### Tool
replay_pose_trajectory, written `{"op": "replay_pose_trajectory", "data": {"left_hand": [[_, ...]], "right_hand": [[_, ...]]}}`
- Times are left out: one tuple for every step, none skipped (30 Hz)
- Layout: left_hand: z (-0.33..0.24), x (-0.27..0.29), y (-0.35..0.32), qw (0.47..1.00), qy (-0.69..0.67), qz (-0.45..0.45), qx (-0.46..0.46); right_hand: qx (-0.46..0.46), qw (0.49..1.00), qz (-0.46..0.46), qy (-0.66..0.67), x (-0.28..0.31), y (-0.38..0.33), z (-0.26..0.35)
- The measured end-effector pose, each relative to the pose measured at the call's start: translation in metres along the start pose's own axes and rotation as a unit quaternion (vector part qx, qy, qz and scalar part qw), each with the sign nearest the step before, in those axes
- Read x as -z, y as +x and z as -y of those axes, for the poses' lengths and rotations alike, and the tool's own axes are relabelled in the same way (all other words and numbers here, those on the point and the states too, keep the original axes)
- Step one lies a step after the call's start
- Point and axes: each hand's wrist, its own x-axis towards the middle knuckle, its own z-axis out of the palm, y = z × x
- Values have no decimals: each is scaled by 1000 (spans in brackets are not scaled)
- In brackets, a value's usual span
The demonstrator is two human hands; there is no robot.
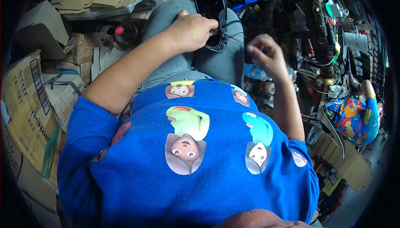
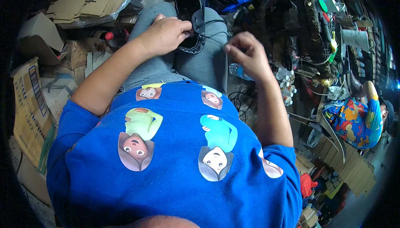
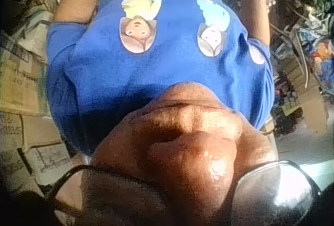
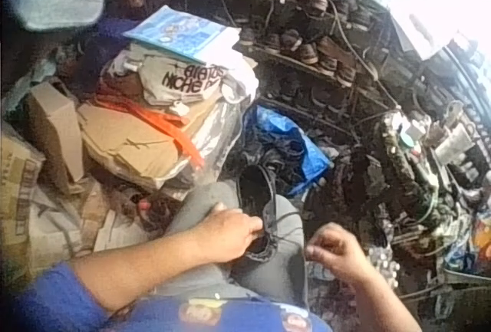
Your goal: Sewing the upper part of a black leather shoe using a needle and thread.
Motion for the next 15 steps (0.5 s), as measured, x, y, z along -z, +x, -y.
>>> {"op": "replay_pose_trajectory", "data": {"left_hand": [[0,-1,-1,1000,14,4,-4],[-1,-2,-3,1000,14,6,-8],[-1,-5,-3,1000,18,0,-19],[0,-6,0,999,22,-8,-29],[0,-5,1,999,24,-9,-30],[-1,-5,0,999,26,-2,-32],[-1,-5,0,999,27,6,-34],[-1,-6,0,999,25,-1,-37],[1,-7,-2,999,25,-2,-28],[3,-7,-3,999,34,-10,-23],[3,-7,-6,999,43,-17,-22],[3,-5,-6,999,37,-19,-26],[3,-5,-6,999,38,-18,-29],[3,-4,-6,998,40,-14,-35],[4,-4,-5,998,43,-10,-40]], "right_hand": [[86,994,-30,-63,6,5,6],[97,988,-57,-102,11,16,13],[92,988,-64,-105,14,27,4],[90,976,-83,-181,16,41,-9],[93,958,-97,-254,16,51,-10],[95,957,-99,-254,18,52,-10],[106,950,-126,-264,20,51,-9],[119,943,-148,-272,20,51,-6],[123,945,-142,-268,18,51,9],[151,936,-57,-314,17,51,27],[175,917,24,-358,12,46,41],[185,891,45,-412,3,44,48],[213,858,69,-462,-5,44,52],[206,852,94,-472,-11,45,53],[199,846,119,-480,-15,46,51]]}}
